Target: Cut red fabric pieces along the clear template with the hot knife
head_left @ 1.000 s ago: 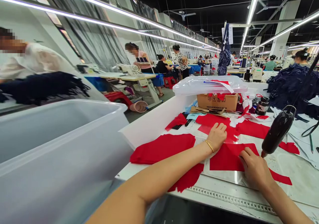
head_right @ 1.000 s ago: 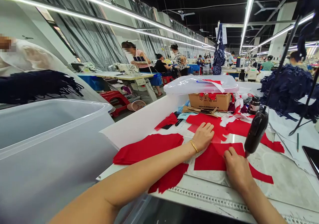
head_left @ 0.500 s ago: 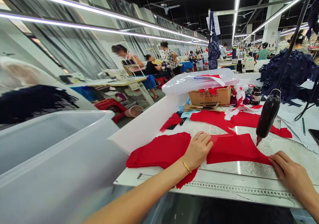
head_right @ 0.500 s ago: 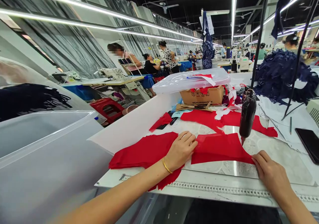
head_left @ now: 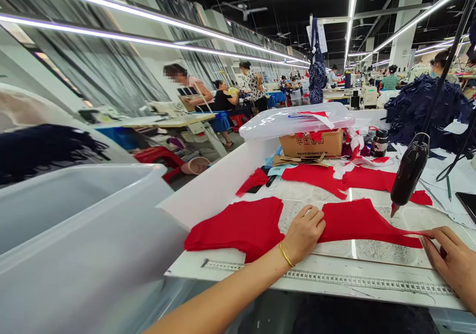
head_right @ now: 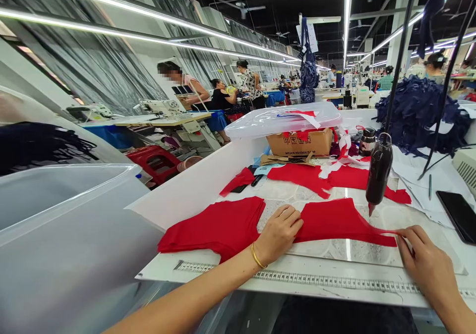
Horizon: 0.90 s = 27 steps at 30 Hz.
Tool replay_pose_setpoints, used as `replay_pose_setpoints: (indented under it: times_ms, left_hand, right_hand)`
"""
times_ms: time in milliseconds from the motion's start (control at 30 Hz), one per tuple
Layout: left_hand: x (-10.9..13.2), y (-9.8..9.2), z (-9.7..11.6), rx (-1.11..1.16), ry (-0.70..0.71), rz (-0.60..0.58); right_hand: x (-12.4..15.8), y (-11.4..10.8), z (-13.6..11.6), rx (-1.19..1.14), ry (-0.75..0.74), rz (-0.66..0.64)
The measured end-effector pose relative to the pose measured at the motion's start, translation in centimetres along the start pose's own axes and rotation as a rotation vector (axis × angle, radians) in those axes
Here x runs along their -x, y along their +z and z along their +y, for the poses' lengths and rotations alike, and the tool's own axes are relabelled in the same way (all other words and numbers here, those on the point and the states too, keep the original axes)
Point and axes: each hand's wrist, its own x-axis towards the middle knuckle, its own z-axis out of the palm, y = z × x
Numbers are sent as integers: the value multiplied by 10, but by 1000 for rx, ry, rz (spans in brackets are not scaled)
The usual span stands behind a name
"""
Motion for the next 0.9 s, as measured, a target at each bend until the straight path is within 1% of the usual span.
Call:
replay_pose_setpoints:
  times_ms: [67,167,267,367,500,600,667,733,833,900]
  left_hand:
    - [2,-4,-2,-14,-17,-12]
    - [9,-13,-6,-32,-48,-39]
    - [15,-20,-7,-40,-73,-78]
    - [15,-19,-3,-50,-72,-67]
    - [7,-10,5,-41,-49,-35]
    - [0,-5,9,-35,-35,-24]
    - [-2,-4,9,-40,-33,-22]
    - [1,-5,7,-51,-42,-24]
    - [10,-12,2,-73,-66,-32]
    - [16,-17,-1,-85,-87,-47]
  right_hand:
    - [1,5,-3,-40,-16,-19]
    - [-1,12,-11,-112,-87,-48]
    - [-4,15,-20,-119,-93,-24]
    - [-5,11,-19,-90,-26,-14]
    - [-2,-1,-2,-32,159,-9]
    - [0,-6,10,-40,221,-52]
    - [2,-5,8,-83,208,-69]
    - [4,-1,0,-121,165,-41]
    - [6,7,-12,-136,98,13]
    - [6,11,-14,-152,69,-7]
